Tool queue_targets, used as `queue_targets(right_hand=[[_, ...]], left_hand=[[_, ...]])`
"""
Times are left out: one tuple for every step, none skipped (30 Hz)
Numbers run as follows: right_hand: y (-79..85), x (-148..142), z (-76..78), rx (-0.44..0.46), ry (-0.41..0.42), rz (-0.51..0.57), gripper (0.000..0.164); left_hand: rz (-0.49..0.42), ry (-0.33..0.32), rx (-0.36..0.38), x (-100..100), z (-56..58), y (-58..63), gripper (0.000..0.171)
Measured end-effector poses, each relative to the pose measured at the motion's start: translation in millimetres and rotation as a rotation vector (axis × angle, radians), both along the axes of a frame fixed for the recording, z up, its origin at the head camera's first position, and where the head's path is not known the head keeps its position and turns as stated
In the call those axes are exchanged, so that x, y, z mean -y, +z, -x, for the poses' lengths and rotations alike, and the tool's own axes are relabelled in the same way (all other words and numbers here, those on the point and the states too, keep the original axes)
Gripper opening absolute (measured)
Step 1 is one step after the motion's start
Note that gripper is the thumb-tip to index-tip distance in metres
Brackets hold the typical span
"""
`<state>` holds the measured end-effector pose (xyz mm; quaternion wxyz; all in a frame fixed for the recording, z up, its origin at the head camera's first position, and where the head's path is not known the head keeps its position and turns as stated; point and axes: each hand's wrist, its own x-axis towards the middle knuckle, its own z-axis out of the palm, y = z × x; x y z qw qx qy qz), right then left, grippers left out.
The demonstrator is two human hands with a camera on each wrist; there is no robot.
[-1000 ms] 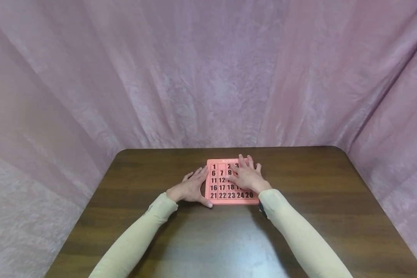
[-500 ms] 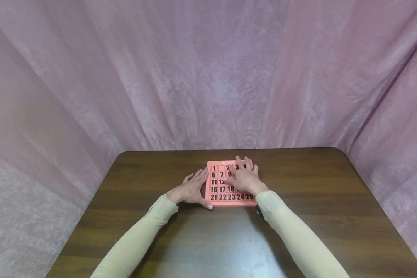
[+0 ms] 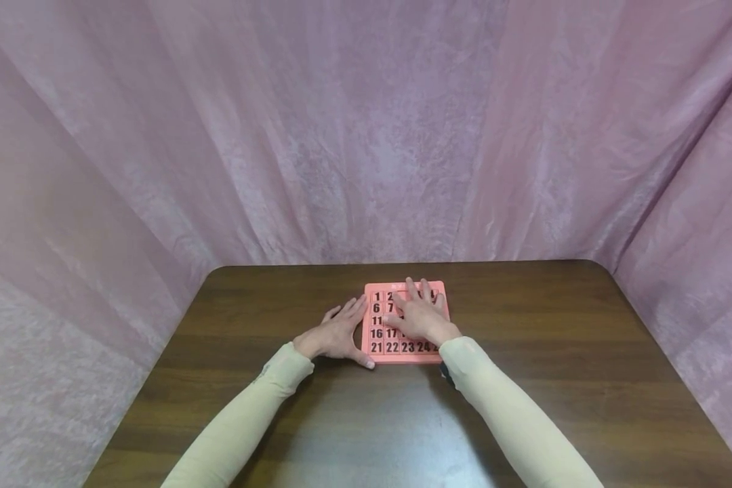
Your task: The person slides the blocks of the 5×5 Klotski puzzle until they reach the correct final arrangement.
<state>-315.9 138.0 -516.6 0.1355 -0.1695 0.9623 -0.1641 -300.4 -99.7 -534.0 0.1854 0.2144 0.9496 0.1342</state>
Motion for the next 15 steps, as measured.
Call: queue_targets(right_hand=[[0.4,-1,-0.1,0.002,-0.005,0.002,0.074],[0.6,-2,-0.4,-0.001,-0.008,0.003,0.074],[0.7,-4,-0.8,-0.005,-0.013,0.009,0.073],[0.9,-7,-1.3,-0.007,-0.019,0.017,0.072],[1.2,-10,-1.9,-0.011,-0.025,0.025,0.072],[0.9,-14,-2.2,-0.014,-0.031,0.032,0.071],[0.7,-18,-2.7,-0.022,-0.038,0.035,0.071],[0.9,-22,-3.1,-0.027,-0.045,0.039,0.071],[1.2,-25,-3.4,-0.029,-0.053,0.040,0.070],[1.4,-29,-3.6,-0.032,-0.060,0.037,0.070],[1.4,-32,-3.5,-0.036,-0.067,0.029,0.070],[1.1,-35,-3.3,-0.039,-0.074,0.021,0.070],[1.1,-37,-3.4,-0.042,-0.079,0.015,0.070],[1.1,-39,-3.2,-0.042,-0.083,0.011,0.070],[0.8,-40,-3.0,-0.043,-0.085,0.007,0.070]], left_hand=[[-0.001,0.002,0.002,-1,0.7,-0.7,0.146],[-0.003,0.001,0.005,-1,0.4,0.1,0.146],[-0.008,0.002,0.010,-1,0.3,0.4,0.146],[-0.010,0.003,0.015,-2,1.3,-1.8,0.146],[-0.019,0.005,0.020,-1,2.4,-4.2,0.147],[-0.021,0.007,0.029,-1,3.3,-6.3,0.148],[-0.023,0.007,0.037,-1,3.3,-6.5,0.147],[-0.018,0.006,0.040,-1,2.7,-6.1,0.147],[-0.020,0.008,0.042,0,3.6,-7.9,0.147],[-0.019,0.009,0.040,0,4.3,-9.4,0.147],[-0.020,0.008,0.031,1,3.6,-7.6,0.148],[-0.017,0.006,0.023,1,3.0,-6.0,0.147],[-0.019,0.003,0.013,1,2.3,-4.7,0.147],[-0.018,0.000,0.002,1,1.5,-3.1,0.147],[-0.017,-0.002,-0.007,1,0.5,-1.5,0.147]])
